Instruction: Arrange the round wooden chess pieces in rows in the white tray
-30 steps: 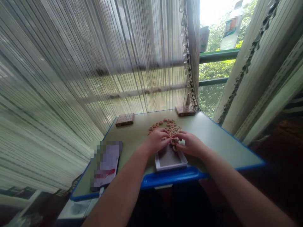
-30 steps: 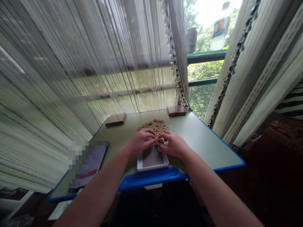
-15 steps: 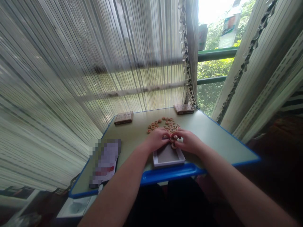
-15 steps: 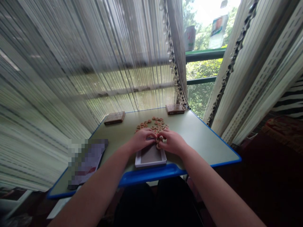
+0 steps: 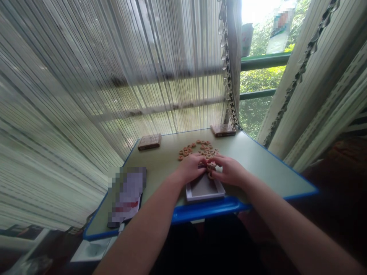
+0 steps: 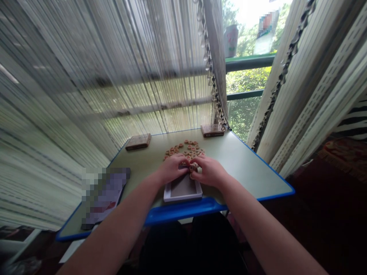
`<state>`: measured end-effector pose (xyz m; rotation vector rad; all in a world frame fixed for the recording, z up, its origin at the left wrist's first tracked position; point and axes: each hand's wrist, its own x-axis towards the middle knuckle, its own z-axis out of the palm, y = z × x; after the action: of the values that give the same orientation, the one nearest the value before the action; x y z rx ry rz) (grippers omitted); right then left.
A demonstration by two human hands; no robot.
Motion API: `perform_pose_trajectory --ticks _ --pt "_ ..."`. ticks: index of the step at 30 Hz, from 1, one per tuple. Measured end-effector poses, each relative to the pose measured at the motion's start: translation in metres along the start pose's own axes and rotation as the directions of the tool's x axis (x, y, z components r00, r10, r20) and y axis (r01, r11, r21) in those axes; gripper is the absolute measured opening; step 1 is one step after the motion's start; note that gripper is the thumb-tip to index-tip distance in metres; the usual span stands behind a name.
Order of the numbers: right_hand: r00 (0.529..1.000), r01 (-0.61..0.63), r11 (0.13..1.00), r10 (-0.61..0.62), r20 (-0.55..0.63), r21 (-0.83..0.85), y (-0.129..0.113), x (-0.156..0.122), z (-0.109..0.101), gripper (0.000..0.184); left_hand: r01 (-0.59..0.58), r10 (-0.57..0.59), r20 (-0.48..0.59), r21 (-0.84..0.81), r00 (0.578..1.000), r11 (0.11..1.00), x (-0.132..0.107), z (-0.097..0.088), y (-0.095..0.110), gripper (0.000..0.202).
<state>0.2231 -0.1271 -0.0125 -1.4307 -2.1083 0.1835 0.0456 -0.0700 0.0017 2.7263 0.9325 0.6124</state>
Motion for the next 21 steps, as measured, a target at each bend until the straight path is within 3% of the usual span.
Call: perform_pose_trajectory --ticks 13,21 --pt "0.996 -0.086 0.996 0.085 0.037 0.019 -0.0067 -0.0005 -0.0006 0.057 -0.002 0.000 -0.026 -0.078 1.000 0.997 0.0013 0.0012 -0.0021 0.023" --pt "0.995 -0.080 0.997 0.079 0.055 0.016 -0.0063 -0.0044 -0.0028 0.049 0.002 -0.005 -0.036 -0.087 0.999 0.996 0.0011 0.0012 -0.0011 0.025"
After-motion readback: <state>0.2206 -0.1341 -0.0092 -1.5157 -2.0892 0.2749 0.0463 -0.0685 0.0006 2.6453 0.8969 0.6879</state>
